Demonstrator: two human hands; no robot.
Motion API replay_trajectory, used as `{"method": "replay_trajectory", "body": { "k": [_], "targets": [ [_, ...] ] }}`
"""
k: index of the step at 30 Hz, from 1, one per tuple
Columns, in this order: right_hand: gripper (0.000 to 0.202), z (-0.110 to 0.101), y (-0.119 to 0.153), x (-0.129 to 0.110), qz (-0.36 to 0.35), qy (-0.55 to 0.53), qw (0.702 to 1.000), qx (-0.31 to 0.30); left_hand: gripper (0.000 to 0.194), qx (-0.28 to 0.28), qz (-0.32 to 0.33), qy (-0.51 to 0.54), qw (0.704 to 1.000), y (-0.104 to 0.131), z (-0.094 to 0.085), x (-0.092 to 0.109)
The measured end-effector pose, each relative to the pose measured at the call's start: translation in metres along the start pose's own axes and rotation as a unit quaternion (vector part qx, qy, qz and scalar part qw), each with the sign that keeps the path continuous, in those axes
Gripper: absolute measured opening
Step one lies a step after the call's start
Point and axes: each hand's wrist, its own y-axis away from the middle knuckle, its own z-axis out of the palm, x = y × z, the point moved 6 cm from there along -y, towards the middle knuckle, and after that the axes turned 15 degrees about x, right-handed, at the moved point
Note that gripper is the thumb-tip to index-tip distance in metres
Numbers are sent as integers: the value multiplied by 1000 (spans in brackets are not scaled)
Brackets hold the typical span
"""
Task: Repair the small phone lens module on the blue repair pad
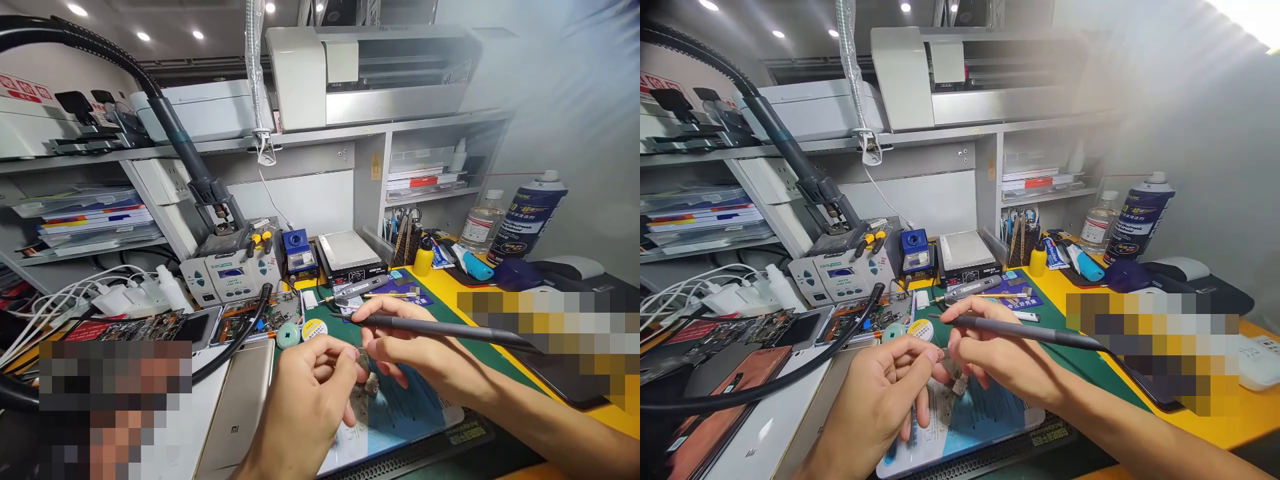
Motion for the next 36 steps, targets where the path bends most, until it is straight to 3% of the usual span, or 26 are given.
{"method": "replay_trajectory", "body": {
  "k": [12,27,36],
  "targets": [
    [26,-4,0,6,-3,13,1000,-5,28,29,-5,1,1000,3,-1,2],
    [27,-5,0,5,35,-52,998,-22,28,22,4,27,999,3,1,-1],
    [29,-3,0,1,35,-32,999,-27,27,31,18,19,999,3,0,-1]
  ]
}}
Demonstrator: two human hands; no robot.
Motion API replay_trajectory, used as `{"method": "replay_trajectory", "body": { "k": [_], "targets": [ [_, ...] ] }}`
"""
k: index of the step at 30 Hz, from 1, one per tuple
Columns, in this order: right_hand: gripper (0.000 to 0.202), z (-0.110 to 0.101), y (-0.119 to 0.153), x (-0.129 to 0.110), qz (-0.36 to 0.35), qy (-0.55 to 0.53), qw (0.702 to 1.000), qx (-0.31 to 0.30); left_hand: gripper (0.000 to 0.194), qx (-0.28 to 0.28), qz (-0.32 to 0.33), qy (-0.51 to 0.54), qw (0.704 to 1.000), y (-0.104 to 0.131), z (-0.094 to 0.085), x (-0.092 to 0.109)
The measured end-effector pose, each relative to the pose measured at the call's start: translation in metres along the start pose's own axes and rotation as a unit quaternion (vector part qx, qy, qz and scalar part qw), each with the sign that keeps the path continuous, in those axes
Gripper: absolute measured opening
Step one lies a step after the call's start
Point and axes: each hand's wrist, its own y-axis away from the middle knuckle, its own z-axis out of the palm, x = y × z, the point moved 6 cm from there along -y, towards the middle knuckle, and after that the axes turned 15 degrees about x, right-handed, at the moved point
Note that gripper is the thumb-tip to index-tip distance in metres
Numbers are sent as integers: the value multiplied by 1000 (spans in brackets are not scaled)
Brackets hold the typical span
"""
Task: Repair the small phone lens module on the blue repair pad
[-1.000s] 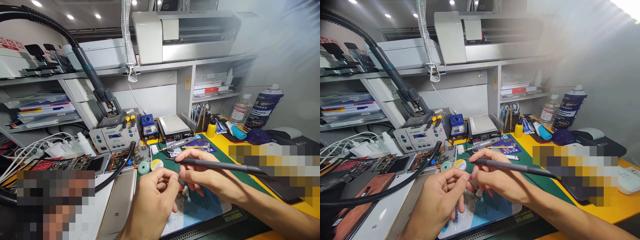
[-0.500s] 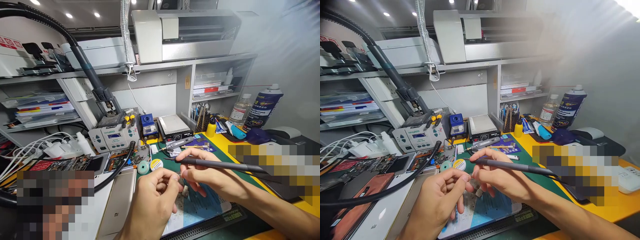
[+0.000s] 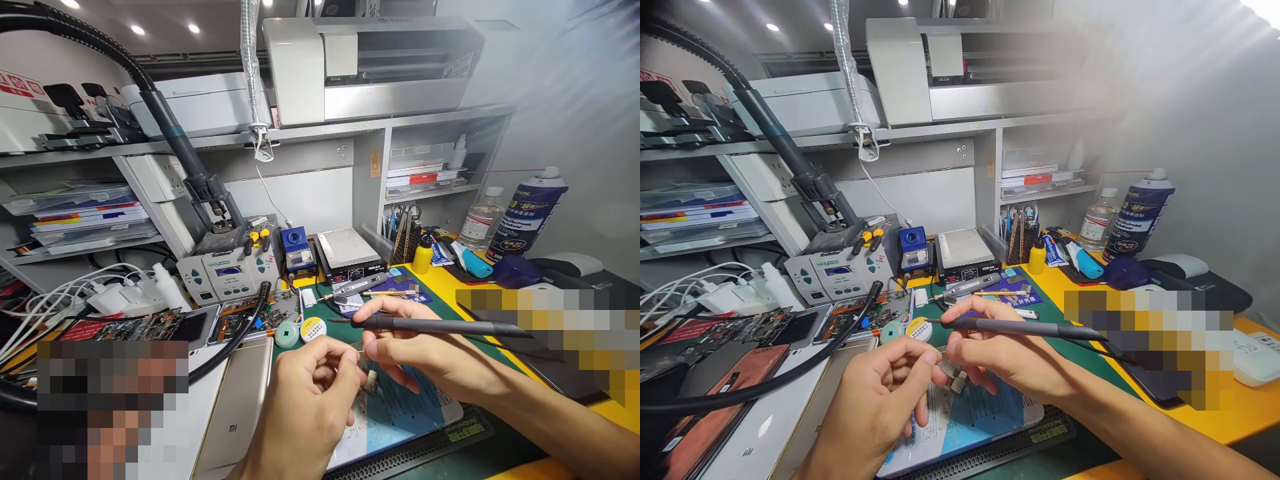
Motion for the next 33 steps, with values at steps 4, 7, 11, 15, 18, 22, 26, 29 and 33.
{"method": "replay_trajectory", "body": {
  "k": [4,7,11,15,18,22,26,29,33],
  "targets": [
    [26,-5,0,-3,-7,29,1000,6,26,4,12,-1,1000,-1,-3,0],
    [26,-9,2,-6,2,62,998,4,26,4,18,-2,1000,-2,-7,1],
    [25,-18,2,-13,-5,104,994,24,26,-9,16,-27,999,-5,-10,1],
    [21,-24,0,-21,-35,103,993,48,27,-2,14,-32,999,-8,-12,0],
    [23,-22,1,-24,-72,108,990,55,26,0,17,-25,1000,-7,-11,1],
    [31,-11,5,-17,-70,90,992,50,27,7,29,-22,999,-3,-8,1],
    [28,0,6,-7,-54,76,995,35,29,1,39,-38,998,-3,-3,-3],
    [27,2,6,-2,-43,78,996,28,28,-6,33,-44,998,-4,-2,-4],
    [27,-1,6,-2,-36,75,996,36,33,-49,-15,-28,998,-2,-2,-4]
  ]
}}
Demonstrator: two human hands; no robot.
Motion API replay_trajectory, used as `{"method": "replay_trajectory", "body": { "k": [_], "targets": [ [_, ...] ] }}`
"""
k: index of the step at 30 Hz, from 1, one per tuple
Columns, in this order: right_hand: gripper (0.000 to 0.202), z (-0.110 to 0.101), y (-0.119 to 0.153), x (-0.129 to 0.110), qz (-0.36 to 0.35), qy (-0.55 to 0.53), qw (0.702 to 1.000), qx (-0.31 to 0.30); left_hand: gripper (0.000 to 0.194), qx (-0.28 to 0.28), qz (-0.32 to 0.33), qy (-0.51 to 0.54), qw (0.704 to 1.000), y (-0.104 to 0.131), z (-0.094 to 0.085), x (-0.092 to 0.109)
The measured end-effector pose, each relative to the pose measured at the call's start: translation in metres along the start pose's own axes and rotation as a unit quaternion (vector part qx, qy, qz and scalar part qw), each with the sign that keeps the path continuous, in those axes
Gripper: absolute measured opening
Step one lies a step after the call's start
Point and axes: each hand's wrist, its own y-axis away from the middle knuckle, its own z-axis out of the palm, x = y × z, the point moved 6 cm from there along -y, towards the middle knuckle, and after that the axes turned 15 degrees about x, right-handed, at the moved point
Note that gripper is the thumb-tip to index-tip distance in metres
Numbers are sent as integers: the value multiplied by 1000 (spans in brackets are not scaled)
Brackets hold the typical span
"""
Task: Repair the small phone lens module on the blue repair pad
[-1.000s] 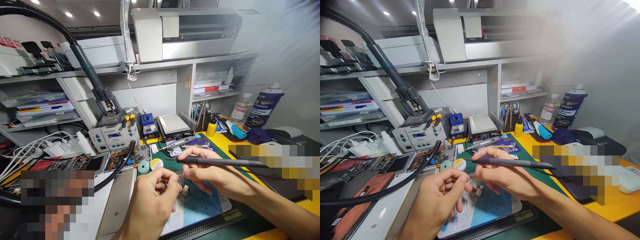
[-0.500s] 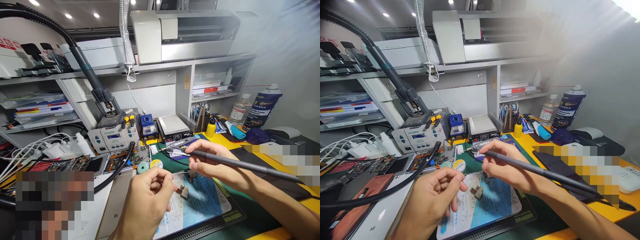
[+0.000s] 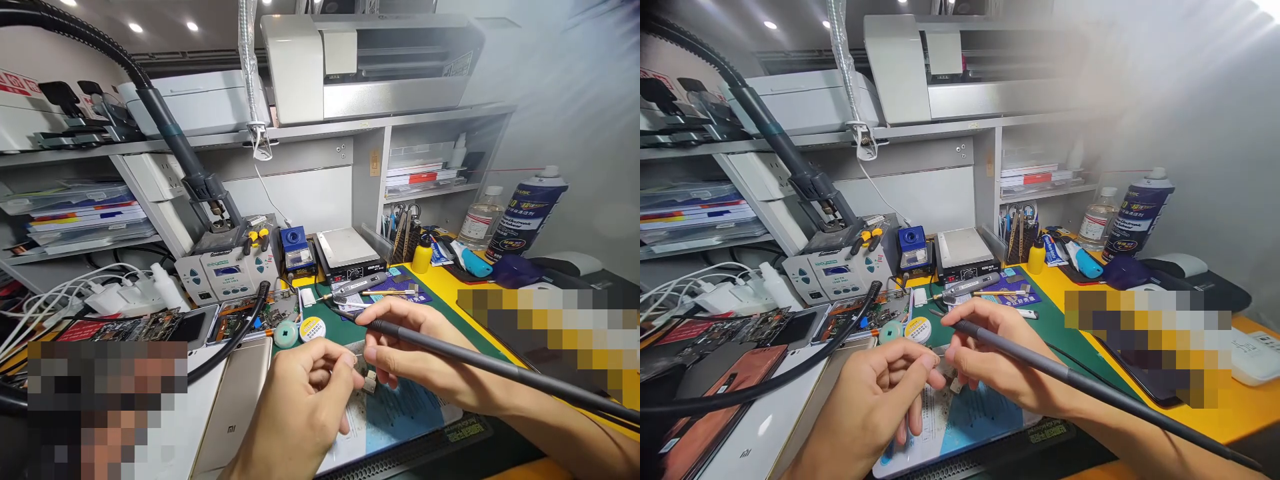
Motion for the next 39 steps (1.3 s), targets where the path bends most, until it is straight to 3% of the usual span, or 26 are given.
{"method": "replay_trajectory", "body": {
  "k": [4,14,24,39],
  "targets": [
    [28,-1,1,0,1,-7,1000,-1,34,-35,-22,32,999,2,1,1],
    [28,2,2,2,-15,1,1000,-12,28,-3,-36,2,999,0,2,-3],
    [23,3,5,2,-23,-24,999,-34,32,-27,-10,-27,999,2,2,-1],
    [24,-19,-2,-10,-36,21,999,-22,28,-49,18,-67,996,-8,-21,6]
  ]
}}
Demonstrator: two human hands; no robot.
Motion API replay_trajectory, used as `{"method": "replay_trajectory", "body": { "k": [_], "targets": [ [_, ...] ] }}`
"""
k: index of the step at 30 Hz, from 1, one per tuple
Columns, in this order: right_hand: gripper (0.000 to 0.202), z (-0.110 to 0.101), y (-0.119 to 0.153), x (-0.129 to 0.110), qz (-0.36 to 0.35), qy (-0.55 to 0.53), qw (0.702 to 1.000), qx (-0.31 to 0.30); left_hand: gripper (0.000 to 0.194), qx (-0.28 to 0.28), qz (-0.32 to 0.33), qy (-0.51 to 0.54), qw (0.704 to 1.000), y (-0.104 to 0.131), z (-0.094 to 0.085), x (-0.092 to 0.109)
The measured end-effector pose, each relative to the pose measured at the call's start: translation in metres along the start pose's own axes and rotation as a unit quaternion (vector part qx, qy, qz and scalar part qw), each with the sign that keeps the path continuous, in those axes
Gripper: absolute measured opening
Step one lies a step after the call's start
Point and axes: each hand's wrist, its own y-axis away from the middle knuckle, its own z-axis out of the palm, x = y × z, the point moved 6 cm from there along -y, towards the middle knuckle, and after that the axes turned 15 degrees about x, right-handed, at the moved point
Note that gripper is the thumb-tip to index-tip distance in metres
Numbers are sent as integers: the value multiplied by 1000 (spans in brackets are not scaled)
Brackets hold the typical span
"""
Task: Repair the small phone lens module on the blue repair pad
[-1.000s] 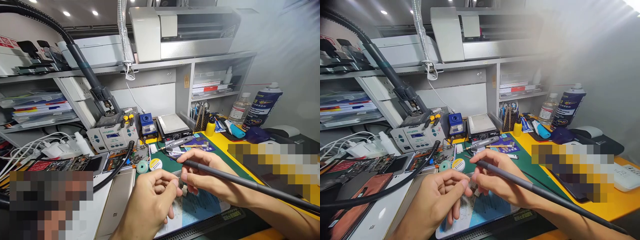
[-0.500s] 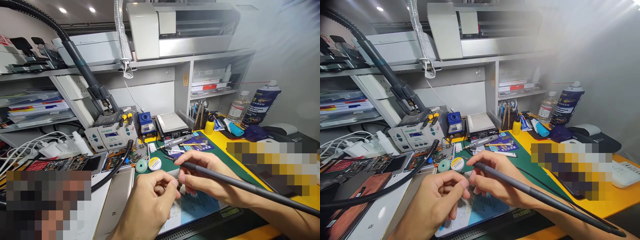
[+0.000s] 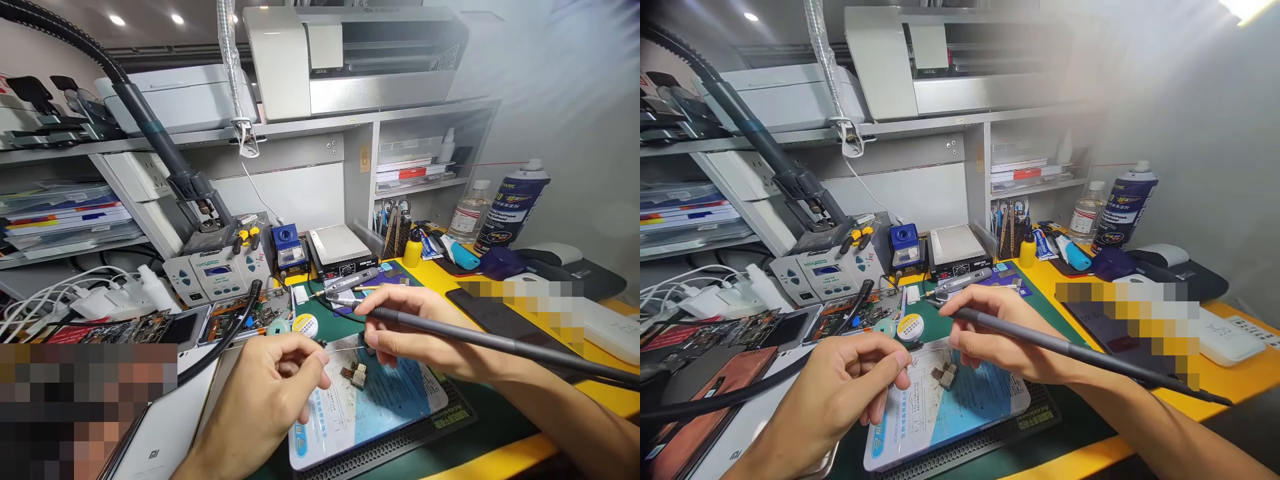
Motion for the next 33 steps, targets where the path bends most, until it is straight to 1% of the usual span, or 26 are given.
{"method": "replay_trajectory", "body": {
  "k": [5,8,11,13,15,19,22,25,29,33],
  "targets": [
    [27,-6,-5,-2,5,-41,999,22,27,-28,-26,-16,999,1,-2,-12],
    [31,-10,-8,-3,33,-85,995,43,28,-33,-33,-15,999,4,-2,-17],
    [32,-16,-10,-2,74,-135,985,84,30,-37,-47,-14,998,7,1,-20],
    [29,-21,-10,2,95,-152,977,118,32,-39,-53,-20,998,9,4,-22],
    [24,-24,-7,8,111,-163,971,139,34,-41,-51,-31,997,10,8,-25],
    [24,-24,4,27,155,-161,965,139,35,-39,-47,-65,996,8,12,-31],
    [16,-23,10,38,187,-160,961,124,33,-32,-42,-77,996,7,12,-32],
    [10,-22,10,42,198,-166,959,116,30,-21,-41,-87,995,7,12,-34],
    [12,-23,8,42,211,-161,957,118,32,-24,-22,-116,993,7,13,-40],
    [15,-23,10,43,217,-138,959,117,31,-13,-5,-128,992,6,14,-37]
  ]
}}
